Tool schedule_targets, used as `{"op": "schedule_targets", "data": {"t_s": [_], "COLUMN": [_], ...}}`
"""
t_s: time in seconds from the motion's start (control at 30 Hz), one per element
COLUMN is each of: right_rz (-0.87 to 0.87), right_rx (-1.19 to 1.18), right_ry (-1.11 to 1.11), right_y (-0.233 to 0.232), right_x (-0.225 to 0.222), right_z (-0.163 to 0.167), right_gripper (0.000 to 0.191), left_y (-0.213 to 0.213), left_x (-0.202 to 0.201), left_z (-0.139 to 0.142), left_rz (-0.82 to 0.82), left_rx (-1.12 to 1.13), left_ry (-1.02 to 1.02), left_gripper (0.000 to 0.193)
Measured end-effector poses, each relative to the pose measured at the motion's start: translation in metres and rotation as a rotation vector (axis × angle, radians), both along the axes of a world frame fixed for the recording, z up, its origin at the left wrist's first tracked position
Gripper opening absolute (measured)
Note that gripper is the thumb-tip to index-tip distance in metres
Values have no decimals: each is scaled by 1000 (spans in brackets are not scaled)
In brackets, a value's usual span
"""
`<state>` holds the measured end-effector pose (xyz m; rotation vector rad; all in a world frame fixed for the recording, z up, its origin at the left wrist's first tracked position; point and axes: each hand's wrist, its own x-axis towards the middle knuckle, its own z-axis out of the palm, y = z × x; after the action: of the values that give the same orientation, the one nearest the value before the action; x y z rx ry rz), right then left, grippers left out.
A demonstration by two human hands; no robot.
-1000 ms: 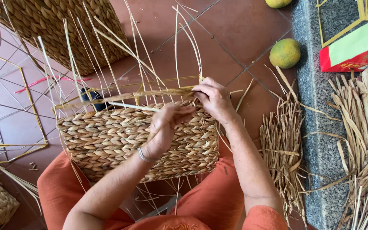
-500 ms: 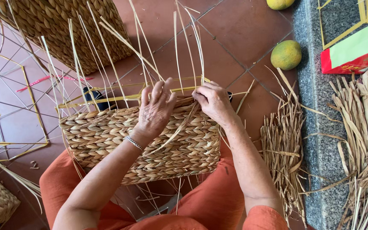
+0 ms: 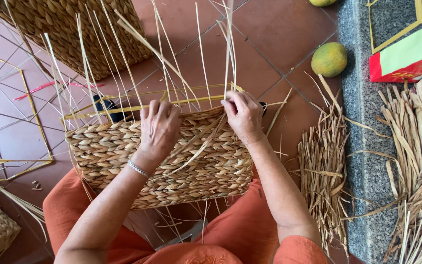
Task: The person sits on the floor weaving a water hyacinth basket around a bamboo frame, folding and tucking strands over the rim and pulling new strands from a pile beside them to continue the weave. They work the strands by hand one at a time, tightening the weave along the basket edge.
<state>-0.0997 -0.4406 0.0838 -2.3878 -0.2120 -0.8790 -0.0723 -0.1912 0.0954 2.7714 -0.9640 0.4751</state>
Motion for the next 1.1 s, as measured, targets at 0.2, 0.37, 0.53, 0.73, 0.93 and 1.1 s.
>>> {"op": "schedule_targets", "data": {"t_s": [0.2,0.37,0.53,0.73,0.93,1.1], "right_rz": [61,235,397,434,285,306], "right_rx": [-185,5,85,56,139,224], "right_ry": [-85,35,319,234,254,291], "right_y": [13,7,-19,-6,0,-5], "right_x": [1,1,-10,-5,-1,-5], "right_z": [-4,8,37,41,28,27], "right_gripper": [13,17,33,26,13,15], "left_y": [-39,-59,-39,-26,-38,-67], "left_x": [-41,-36,-26,-18,-28,18], "left_z": [1,-17,-4,51,42,4], "left_rz": [-128,-55,-52,-113,-346,24], "left_rx": [-7,152,108,-103,-165,75], "left_ry": [137,177,358,-118,-230,462], "left_gripper": [56,29,15,30,26,28]}}
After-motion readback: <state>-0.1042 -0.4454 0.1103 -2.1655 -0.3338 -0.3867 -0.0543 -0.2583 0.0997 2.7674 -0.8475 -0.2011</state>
